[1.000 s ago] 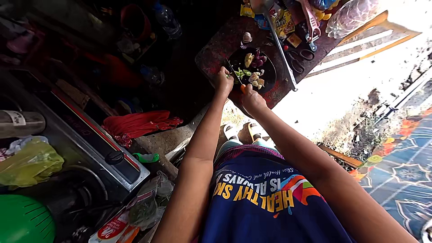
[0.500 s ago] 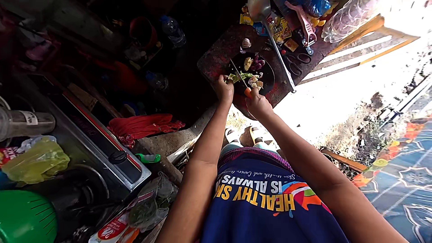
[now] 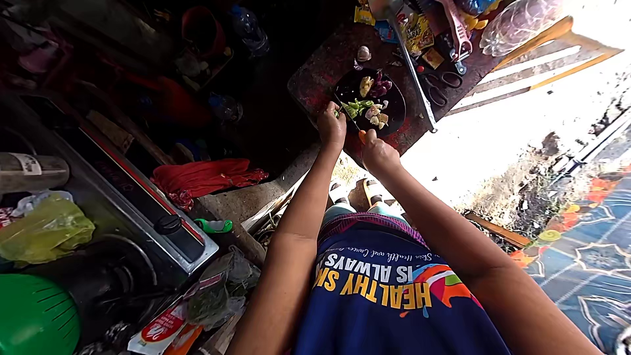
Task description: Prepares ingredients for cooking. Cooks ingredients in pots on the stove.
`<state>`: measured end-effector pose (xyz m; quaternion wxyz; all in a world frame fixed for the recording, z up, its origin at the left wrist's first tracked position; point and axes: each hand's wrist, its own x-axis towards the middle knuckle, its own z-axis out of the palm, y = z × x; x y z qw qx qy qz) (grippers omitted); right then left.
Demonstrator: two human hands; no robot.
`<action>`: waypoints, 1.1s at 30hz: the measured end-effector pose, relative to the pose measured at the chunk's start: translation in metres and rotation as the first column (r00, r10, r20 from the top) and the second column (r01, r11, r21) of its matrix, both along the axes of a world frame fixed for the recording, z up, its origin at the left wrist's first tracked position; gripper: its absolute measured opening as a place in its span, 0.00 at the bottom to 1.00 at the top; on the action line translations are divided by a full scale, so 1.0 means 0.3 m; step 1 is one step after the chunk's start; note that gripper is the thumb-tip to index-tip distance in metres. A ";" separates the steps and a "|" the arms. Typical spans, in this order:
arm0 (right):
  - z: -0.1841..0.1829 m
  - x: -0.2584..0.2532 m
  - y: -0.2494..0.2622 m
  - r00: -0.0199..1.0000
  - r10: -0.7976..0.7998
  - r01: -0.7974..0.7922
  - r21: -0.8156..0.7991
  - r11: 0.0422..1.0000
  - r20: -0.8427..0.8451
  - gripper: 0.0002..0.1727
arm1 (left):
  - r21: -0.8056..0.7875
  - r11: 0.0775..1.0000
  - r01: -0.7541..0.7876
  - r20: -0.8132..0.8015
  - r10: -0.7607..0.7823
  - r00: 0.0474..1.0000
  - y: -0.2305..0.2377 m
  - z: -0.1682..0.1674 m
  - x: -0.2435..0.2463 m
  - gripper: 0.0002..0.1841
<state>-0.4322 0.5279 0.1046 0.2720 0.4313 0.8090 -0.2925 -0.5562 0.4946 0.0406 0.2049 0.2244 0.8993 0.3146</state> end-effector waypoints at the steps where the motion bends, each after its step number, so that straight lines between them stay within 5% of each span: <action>1: 0.008 -0.005 0.005 1.000 0.008 -0.008 0.007 1.000 0.016 0.19 | -0.006 1.000 0.006 -0.001 -0.006 1.000 -0.001 -0.001 -0.002 0.12; 10: -0.100 -0.046 0.029 0.998 -0.020 0.019 -0.020 1.000 -0.060 0.20 | 0.072 0.997 -0.034 0.063 0.030 0.998 -0.018 -0.023 0.026 0.13; 16: -0.098 -0.033 0.059 0.996 0.007 -0.008 -0.007 1.000 -0.092 0.25 | 0.285 0.875 -0.391 0.438 0.244 0.865 -0.196 -0.100 -0.036 0.12; 19: -0.099 -0.013 0.045 0.993 0.000 0.001 0.008 1.000 -0.122 0.25 | 0.157 0.858 -0.489 0.577 0.322 0.750 -0.417 -0.150 -0.040 0.11; 25: -0.094 0.030 -0.011 0.971 -0.016 0.030 0.056 0.998 -0.237 0.24 | -0.223 0.846 -0.484 0.433 0.531 0.729 -0.822 -0.433 0.010 0.18; 29: -0.068 0.064 -0.045 0.963 0.040 -0.019 0.082 0.996 -0.265 0.24 | -0.418 0.810 -0.411 0.359 0.563 0.745 -0.957 -0.539 0.049 0.18; 33: -0.048 0.101 -0.051 0.958 0.085 -0.055 0.115 0.992 -0.274 0.25 | -0.501 0.758 -0.418 0.354 0.620 0.700 -1.050 -0.630 0.068 0.27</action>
